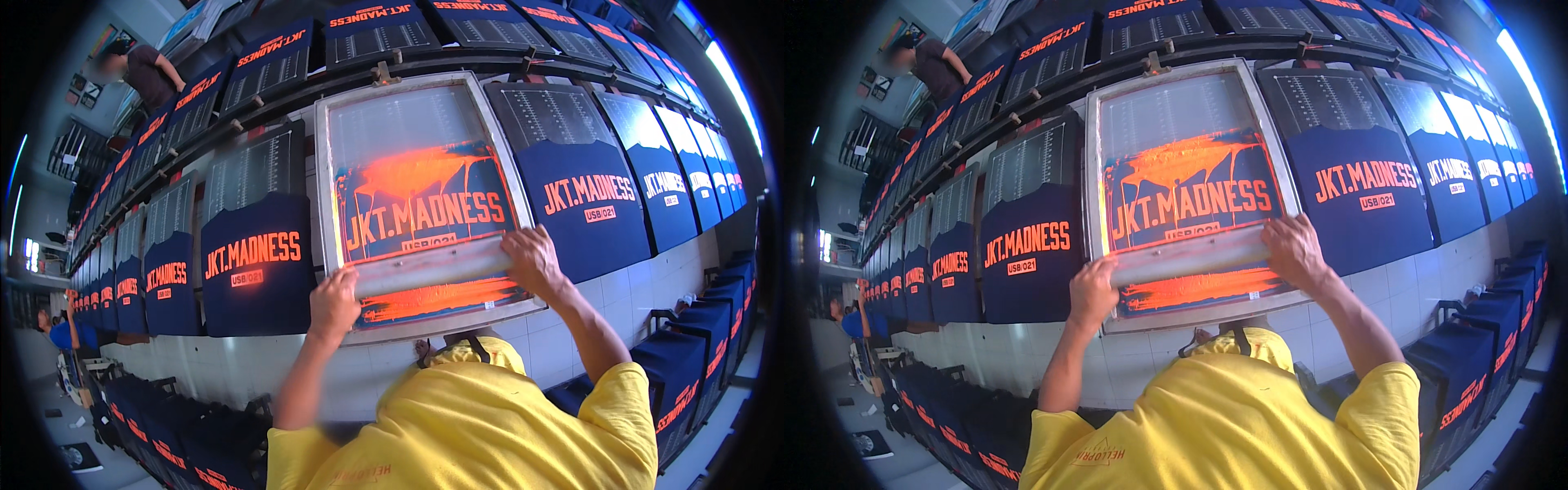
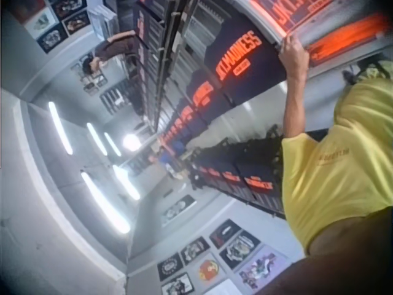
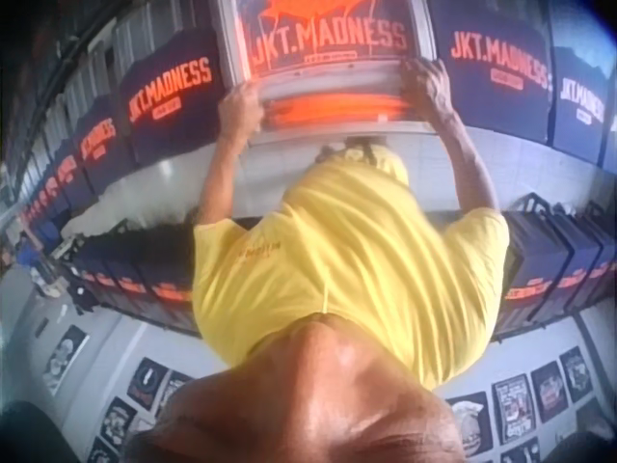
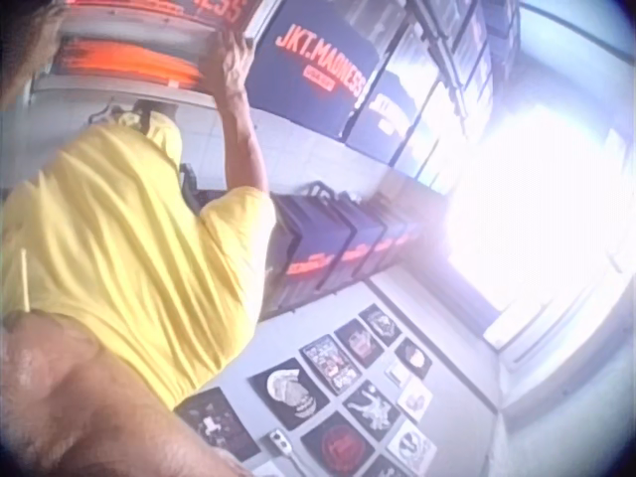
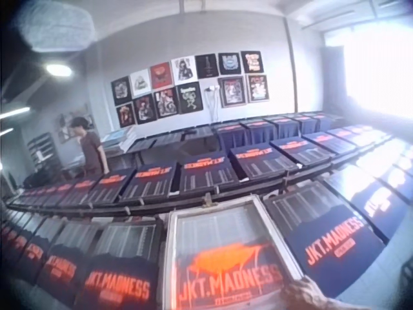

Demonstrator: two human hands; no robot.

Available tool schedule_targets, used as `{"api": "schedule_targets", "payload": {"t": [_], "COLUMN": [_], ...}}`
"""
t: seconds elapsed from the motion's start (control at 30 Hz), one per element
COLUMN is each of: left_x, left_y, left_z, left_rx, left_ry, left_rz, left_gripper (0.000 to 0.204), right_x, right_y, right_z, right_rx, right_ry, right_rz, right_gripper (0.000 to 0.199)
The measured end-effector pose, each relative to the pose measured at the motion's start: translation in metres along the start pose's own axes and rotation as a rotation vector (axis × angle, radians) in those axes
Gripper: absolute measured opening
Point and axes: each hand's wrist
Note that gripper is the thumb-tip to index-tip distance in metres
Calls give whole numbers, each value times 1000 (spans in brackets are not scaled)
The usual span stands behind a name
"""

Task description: The person performs screen printing by applying orange ink through a mesh stencil onto dark blue t-shirts using a squeegee, moving between stations in a row.

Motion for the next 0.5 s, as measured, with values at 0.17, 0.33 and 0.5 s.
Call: {"api": "schedule_targets", "payload": {"t": [0.17,0.33,0.5], "left_x": [8,28,41], "left_y": [-11,-8,6], "left_z": [-54,-77,-60], "left_rx": [33,70,125], "left_ry": [-29,-73,-131], "left_rz": [11,26,39], "left_gripper": [31,34,33], "right_x": [7,11,25], "right_y": [32,45,35], "right_z": [-49,-64,-49], "right_rx": [34,33,31], "right_ry": [-26,-6,-42], "right_rz": [62,50,1], "right_gripper": [32,31,20]}}
Point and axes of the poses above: each hand's wrist, its own z-axis towards the middle knuckle, its own x-axis out of the palm, y = z × x, and after that the axes turned 2 degrees about x, right-handed
